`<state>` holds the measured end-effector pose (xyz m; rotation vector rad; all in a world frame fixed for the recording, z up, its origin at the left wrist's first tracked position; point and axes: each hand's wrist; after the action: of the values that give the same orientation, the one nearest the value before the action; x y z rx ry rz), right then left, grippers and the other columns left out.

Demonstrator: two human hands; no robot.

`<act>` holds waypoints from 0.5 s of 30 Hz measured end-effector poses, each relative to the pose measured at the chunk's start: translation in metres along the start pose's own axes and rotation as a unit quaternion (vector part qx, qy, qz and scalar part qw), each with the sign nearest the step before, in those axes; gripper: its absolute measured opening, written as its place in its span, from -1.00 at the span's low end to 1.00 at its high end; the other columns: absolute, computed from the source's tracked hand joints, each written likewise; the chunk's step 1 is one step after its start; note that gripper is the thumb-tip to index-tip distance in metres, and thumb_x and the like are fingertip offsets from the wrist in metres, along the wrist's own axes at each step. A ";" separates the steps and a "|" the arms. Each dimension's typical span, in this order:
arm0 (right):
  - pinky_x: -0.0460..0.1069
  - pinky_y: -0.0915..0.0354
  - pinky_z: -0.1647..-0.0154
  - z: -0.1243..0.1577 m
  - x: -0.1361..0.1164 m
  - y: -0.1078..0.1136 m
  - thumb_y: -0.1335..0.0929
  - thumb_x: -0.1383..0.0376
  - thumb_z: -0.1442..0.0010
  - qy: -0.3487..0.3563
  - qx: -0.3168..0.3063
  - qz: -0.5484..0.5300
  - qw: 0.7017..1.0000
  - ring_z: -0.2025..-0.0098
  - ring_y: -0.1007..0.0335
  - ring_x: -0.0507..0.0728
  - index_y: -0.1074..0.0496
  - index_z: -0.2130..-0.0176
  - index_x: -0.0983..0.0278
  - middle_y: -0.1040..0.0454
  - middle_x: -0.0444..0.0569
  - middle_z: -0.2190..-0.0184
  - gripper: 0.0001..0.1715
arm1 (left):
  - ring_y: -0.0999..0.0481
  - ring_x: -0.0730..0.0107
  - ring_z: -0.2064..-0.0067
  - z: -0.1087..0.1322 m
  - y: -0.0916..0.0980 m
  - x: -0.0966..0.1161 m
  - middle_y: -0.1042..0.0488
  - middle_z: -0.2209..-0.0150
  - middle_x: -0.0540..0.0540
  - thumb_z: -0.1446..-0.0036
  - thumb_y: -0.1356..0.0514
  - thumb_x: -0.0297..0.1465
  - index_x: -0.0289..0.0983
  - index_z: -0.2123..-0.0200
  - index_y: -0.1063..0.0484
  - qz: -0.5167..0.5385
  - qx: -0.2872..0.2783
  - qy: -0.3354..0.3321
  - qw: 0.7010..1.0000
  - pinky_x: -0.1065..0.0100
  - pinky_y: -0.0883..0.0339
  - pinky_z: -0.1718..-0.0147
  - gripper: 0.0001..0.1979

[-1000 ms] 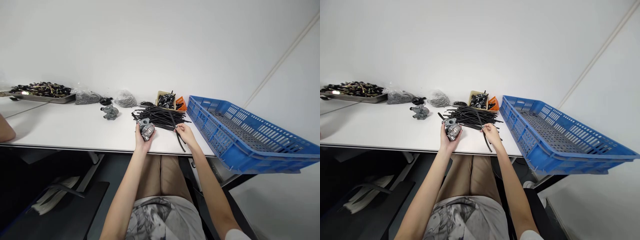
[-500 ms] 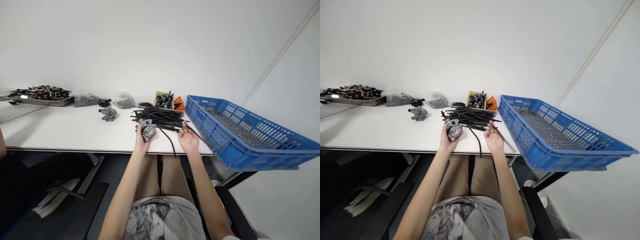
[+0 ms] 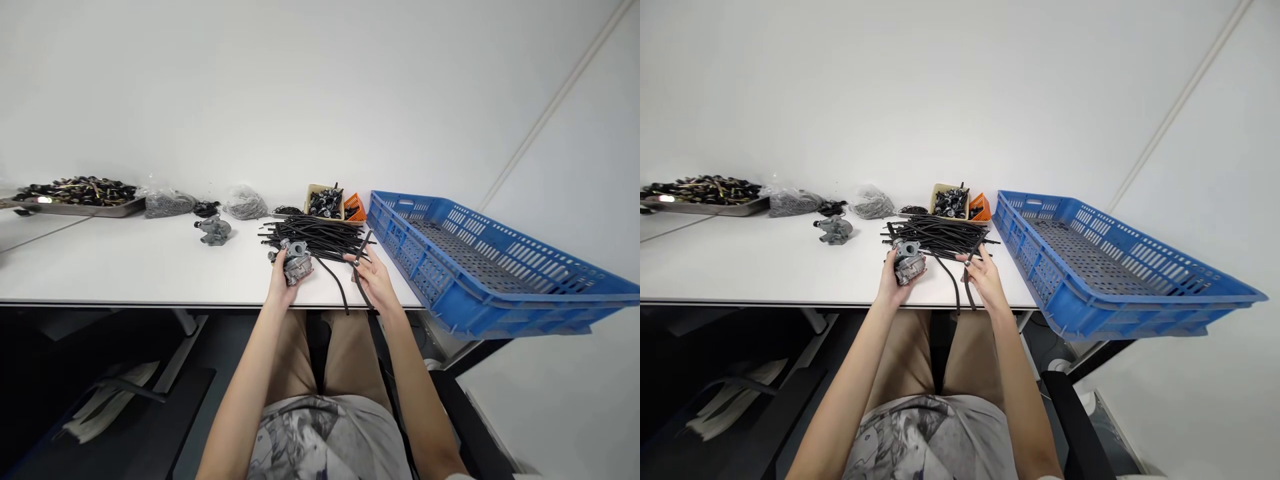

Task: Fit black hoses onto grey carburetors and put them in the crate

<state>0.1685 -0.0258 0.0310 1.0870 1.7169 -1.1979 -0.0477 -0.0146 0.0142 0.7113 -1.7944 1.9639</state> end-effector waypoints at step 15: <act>-0.05 -0.06 0.61 -0.006 0.013 -0.001 -0.42 0.10 -0.08 0.053 0.040 -0.050 0.997 0.62 -0.08 -0.03 -0.55 0.18 0.20 -0.63 0.01 0.34 -0.66 | -0.61 0.25 0.32 0.000 0.000 -0.004 -0.58 0.34 -0.09 -0.01 -0.32 -0.20 -0.25 0.15 -0.41 -0.022 -0.015 -0.015 1.000 0.29 -0.50 0.37 -0.63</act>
<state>0.1626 -0.0172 0.0206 1.1415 1.8368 -1.3020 -0.0445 -0.0143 0.0115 0.7682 -1.8059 1.9051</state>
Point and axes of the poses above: each hand's wrist, its own z-axis away from the middle knuckle, its own y-axis out of the back of the hand, x = y × z
